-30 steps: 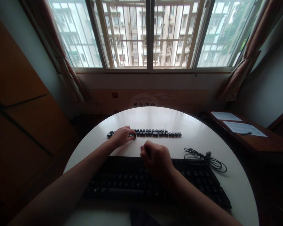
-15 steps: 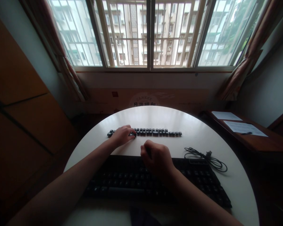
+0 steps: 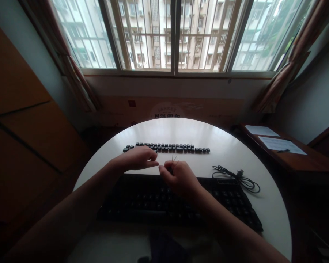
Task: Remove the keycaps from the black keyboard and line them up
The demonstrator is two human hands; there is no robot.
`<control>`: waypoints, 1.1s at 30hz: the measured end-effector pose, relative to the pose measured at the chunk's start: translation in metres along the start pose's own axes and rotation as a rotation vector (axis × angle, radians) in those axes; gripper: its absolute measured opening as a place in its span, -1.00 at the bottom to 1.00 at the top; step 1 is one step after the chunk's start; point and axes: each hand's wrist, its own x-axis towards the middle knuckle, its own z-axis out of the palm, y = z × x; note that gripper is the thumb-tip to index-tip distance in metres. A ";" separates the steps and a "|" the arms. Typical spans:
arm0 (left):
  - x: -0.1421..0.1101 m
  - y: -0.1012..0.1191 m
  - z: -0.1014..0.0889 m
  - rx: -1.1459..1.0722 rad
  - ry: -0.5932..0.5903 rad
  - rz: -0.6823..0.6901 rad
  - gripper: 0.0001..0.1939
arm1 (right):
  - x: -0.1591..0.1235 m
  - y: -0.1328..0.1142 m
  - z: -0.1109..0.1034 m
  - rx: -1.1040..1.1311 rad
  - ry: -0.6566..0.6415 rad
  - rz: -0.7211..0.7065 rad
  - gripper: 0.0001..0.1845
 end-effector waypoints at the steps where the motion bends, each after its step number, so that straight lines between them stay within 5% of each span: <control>1: 0.000 0.001 0.002 -0.003 -0.029 0.005 -0.71 | 0.001 0.002 0.002 -0.008 0.001 -0.005 -0.60; 18: 0.010 -0.003 0.020 -0.183 -0.290 -0.058 -0.49 | 0.003 0.007 0.009 0.042 -0.055 0.070 -0.63; 33: 0.012 -0.011 0.024 -0.233 -0.337 -0.078 -0.54 | 0.001 0.006 0.010 0.021 -0.149 0.129 -0.59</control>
